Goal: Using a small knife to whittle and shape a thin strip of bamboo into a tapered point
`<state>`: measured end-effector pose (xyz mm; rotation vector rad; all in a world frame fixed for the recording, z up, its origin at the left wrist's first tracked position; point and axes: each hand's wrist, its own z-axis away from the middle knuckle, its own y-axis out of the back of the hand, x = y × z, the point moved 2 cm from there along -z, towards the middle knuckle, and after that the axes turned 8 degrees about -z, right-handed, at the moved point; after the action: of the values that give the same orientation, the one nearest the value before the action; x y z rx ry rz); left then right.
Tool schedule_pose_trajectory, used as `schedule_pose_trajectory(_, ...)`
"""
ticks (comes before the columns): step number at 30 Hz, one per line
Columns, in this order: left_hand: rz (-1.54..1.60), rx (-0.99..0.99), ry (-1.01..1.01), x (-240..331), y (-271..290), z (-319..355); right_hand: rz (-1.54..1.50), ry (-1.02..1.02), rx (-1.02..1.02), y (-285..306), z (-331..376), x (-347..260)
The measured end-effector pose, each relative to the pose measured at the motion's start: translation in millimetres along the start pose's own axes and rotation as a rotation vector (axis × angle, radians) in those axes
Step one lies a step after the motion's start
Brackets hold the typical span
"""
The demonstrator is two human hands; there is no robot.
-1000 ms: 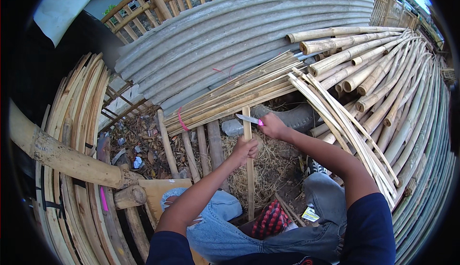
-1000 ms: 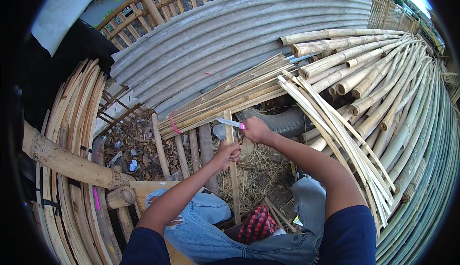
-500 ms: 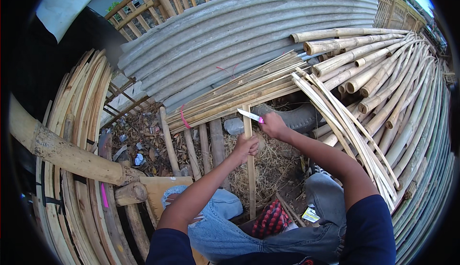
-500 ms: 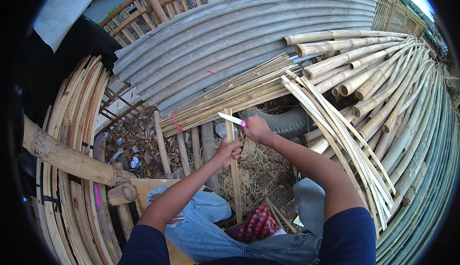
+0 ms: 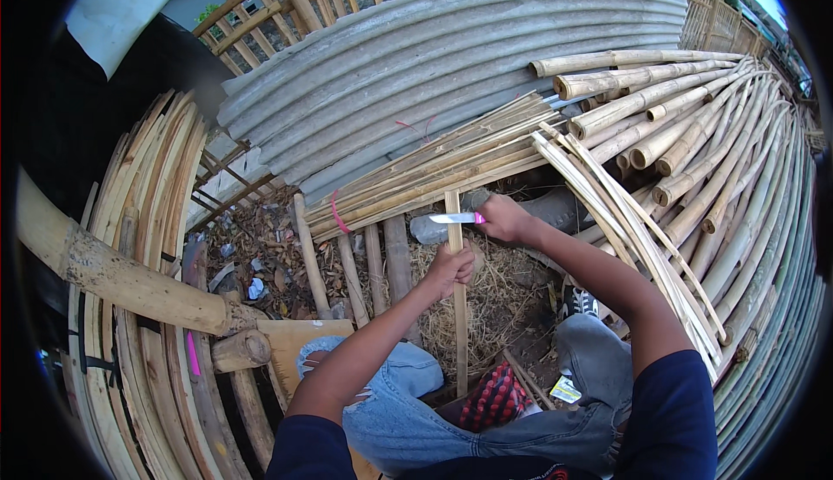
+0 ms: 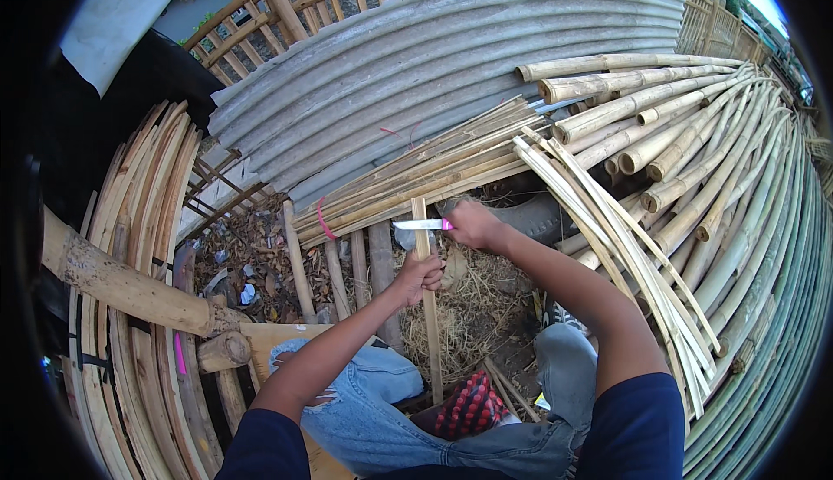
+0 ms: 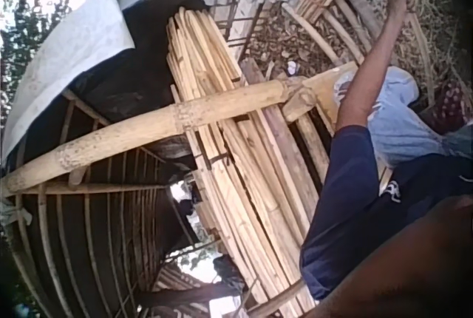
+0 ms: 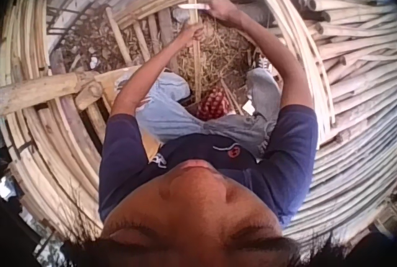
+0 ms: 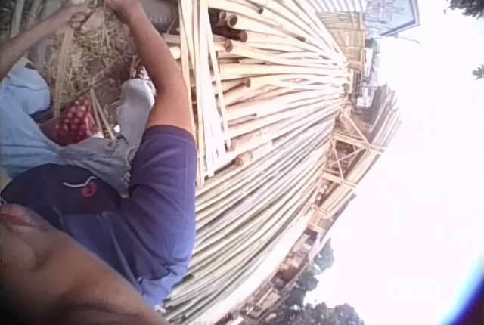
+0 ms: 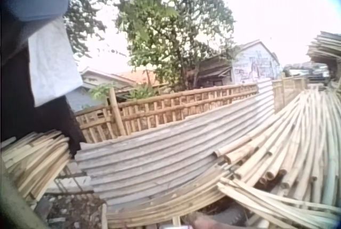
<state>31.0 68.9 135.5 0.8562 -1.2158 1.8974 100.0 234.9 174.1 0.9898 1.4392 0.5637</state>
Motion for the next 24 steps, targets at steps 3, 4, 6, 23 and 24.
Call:
schedule_pose_trajectory(3, -0.018, 0.027, 0.012, 0.1, -1.6, -0.9, 0.090, 0.130, -0.351, -4.0, 0.9, -6.6)
schedule_pose_trajectory(4, -0.046, 0.072, 0.035, -0.9, -1.2, -0.8, 0.073, 0.029, -0.177, -1.7, 0.5, -7.0)
schedule_pose_trajectory(6, -0.018, 0.066, -0.009, -1.1, -2.4, -1.0, 0.031, -0.148, 0.112, 4.1, -0.1, -6.5)
schedule_pose_trajectory(23, -0.219, 0.227, -0.112, -2.2, -16.2, -0.9, 0.186, -0.112, -0.025, 7.0, 20.0, -22.4)
schedule_pose_trajectory(24, -0.230, 0.230, -0.115, -3.3, -18.9, 0.1, 0.171, -0.115, -0.025, 6.5, 20.5, -22.0)
